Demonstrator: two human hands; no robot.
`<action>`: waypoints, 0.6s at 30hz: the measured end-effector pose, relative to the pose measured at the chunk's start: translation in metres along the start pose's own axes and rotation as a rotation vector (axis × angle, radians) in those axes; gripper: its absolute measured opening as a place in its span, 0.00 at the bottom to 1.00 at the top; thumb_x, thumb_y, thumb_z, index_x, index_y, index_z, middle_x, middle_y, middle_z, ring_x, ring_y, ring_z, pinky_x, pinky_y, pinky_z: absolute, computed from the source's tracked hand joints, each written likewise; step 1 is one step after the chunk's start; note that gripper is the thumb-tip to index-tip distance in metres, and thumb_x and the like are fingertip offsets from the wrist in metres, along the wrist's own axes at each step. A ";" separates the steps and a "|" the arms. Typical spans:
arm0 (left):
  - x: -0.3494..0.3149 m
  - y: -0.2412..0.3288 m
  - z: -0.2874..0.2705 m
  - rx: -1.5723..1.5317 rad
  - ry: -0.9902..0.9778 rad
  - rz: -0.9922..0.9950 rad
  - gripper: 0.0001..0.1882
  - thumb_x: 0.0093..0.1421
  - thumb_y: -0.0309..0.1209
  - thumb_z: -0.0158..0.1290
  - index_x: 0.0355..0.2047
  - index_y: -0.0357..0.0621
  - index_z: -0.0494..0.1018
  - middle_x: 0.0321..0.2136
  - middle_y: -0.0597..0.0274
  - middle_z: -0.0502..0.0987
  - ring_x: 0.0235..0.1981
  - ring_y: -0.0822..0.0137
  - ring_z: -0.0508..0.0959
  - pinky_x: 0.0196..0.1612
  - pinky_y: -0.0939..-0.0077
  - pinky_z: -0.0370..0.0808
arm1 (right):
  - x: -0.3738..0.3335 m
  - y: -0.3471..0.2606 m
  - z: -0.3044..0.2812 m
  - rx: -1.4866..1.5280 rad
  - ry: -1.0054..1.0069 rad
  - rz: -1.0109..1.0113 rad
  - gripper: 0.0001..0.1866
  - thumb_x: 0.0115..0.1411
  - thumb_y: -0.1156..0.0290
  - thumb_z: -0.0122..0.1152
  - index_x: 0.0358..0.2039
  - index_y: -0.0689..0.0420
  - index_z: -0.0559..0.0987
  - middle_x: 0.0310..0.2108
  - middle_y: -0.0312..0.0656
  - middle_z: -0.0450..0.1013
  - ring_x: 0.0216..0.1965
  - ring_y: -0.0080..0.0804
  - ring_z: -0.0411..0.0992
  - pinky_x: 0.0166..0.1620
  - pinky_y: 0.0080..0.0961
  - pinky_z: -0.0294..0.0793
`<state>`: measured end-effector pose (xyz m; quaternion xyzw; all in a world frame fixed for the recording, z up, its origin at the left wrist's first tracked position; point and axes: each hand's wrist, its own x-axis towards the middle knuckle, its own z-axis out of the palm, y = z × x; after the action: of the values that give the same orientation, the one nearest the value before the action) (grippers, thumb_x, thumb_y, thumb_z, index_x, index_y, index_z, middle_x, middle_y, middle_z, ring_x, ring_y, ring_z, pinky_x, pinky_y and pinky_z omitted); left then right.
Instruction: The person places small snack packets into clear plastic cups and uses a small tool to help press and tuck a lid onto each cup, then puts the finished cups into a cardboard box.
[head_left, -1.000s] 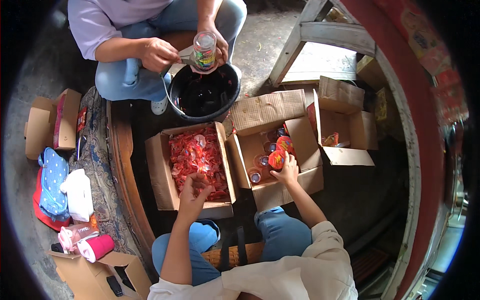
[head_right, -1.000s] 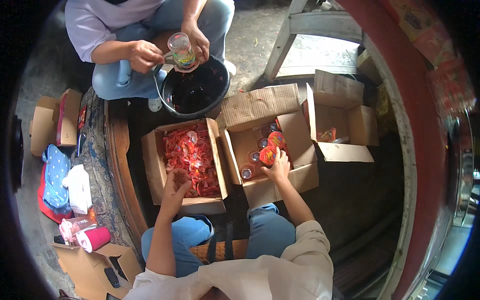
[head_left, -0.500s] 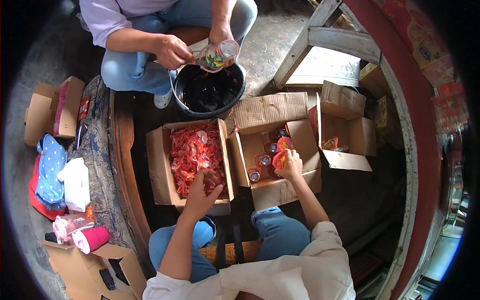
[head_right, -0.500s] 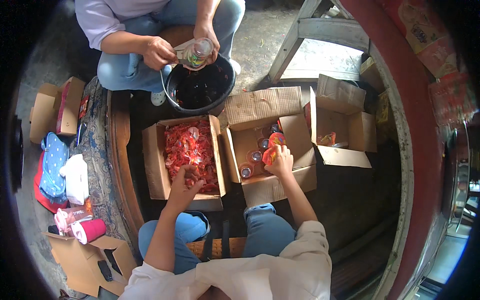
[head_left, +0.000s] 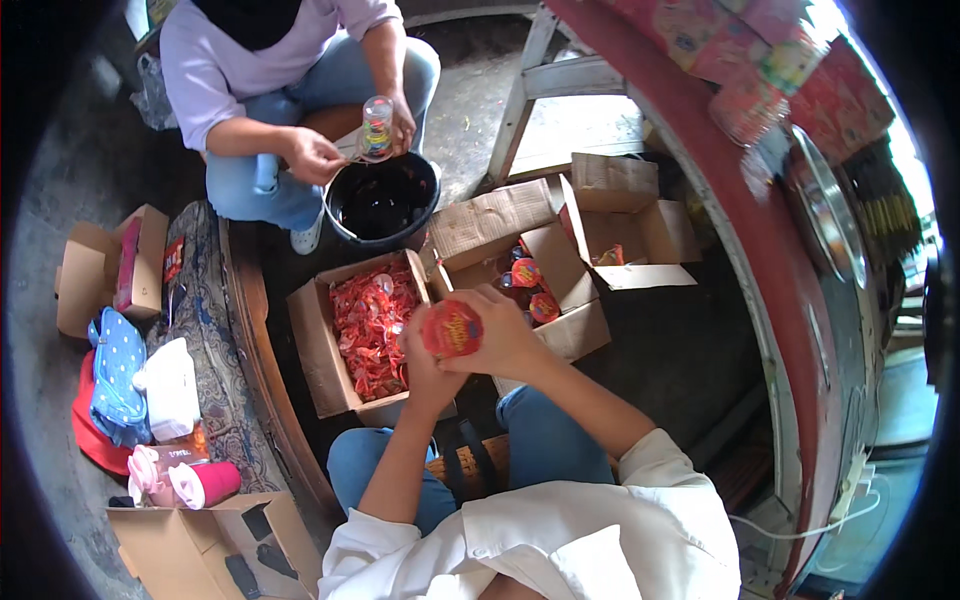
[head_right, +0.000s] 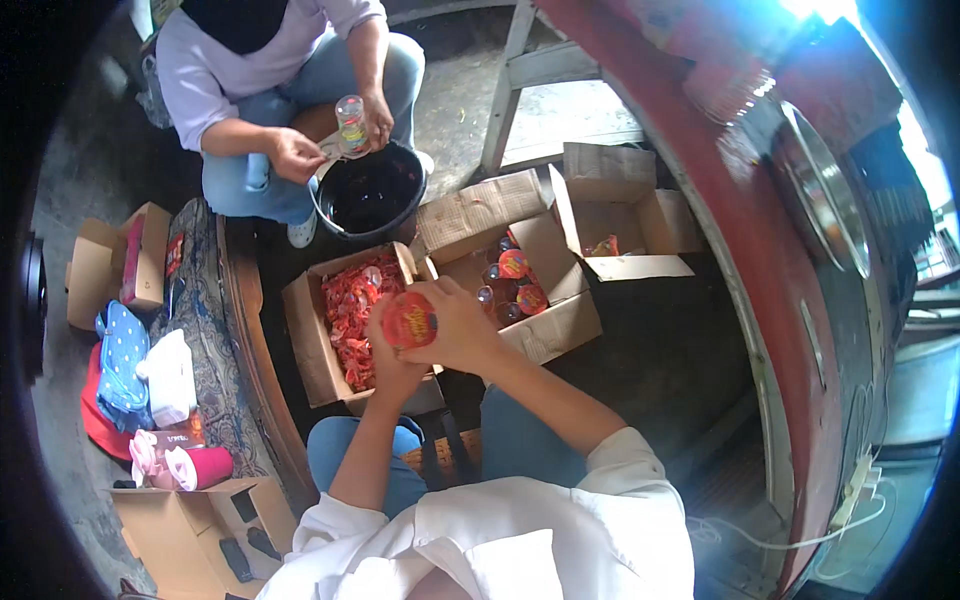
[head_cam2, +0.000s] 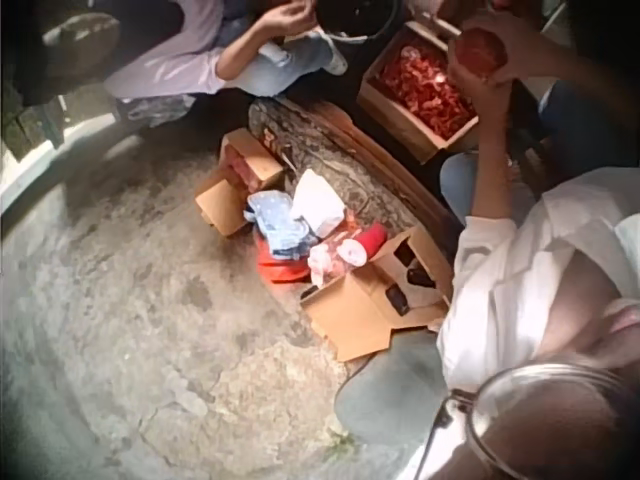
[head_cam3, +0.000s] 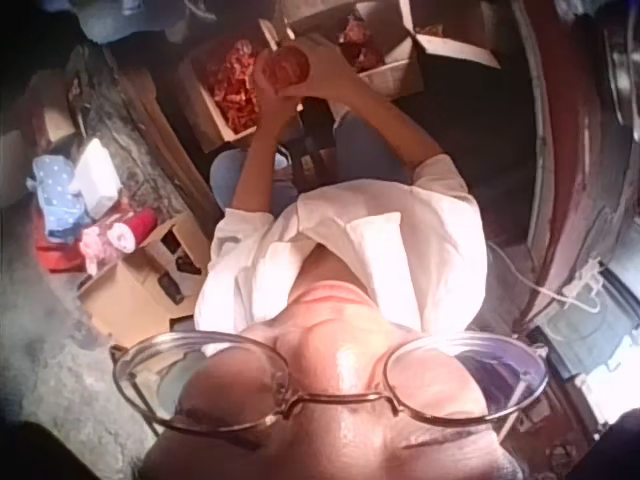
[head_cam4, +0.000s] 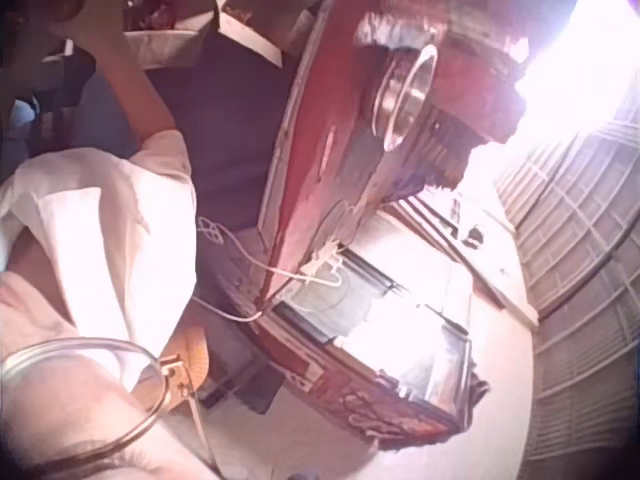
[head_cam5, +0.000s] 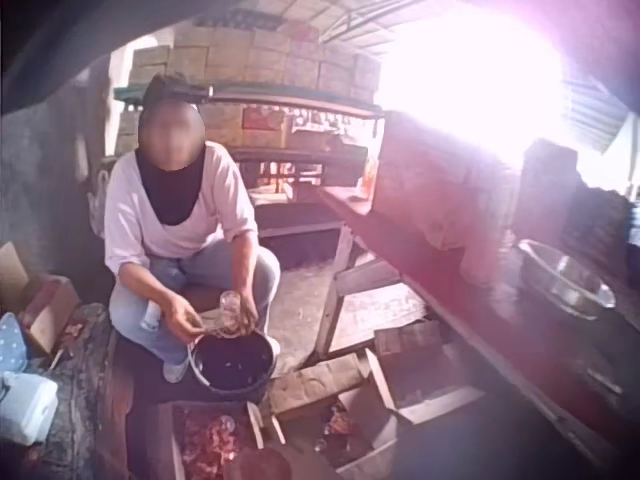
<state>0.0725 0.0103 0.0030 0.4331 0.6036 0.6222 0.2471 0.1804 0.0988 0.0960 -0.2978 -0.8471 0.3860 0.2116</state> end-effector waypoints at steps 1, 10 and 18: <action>-0.003 -0.003 -0.001 0.037 0.012 0.023 0.50 0.36 0.35 0.68 0.57 0.37 0.53 0.49 0.49 0.62 0.50 0.54 0.64 0.57 0.60 0.54 | -0.005 -0.004 -0.003 0.005 0.017 -0.025 0.43 0.31 0.57 0.75 0.49 0.58 0.69 0.41 0.51 0.67 0.43 0.49 0.68 0.47 0.37 0.69; 0.000 0.040 -0.060 0.063 0.226 0.070 0.58 0.35 0.20 0.68 0.61 0.41 0.41 0.57 0.54 0.52 0.55 0.62 0.63 0.58 0.69 0.63 | -0.103 -0.077 -0.139 -0.857 0.766 -0.109 0.24 0.44 0.69 0.65 0.44 0.53 0.73 0.43 0.42 0.71 0.47 0.42 0.67 0.51 0.40 0.60; 0.017 0.026 -0.080 0.174 0.426 0.096 0.56 0.36 0.26 0.69 0.60 0.37 0.44 0.57 0.49 0.54 0.56 0.60 0.62 0.59 0.67 0.60 | -0.227 -0.048 -0.252 -1.451 0.860 0.508 0.26 0.62 0.58 0.47 0.58 0.55 0.63 0.54 0.46 0.65 0.57 0.43 0.61 0.59 0.45 0.53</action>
<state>0.0031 -0.0224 0.0407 0.3398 0.6723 0.6561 0.0458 0.4787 0.0549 0.2590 -0.6579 -0.6384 -0.3575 0.1786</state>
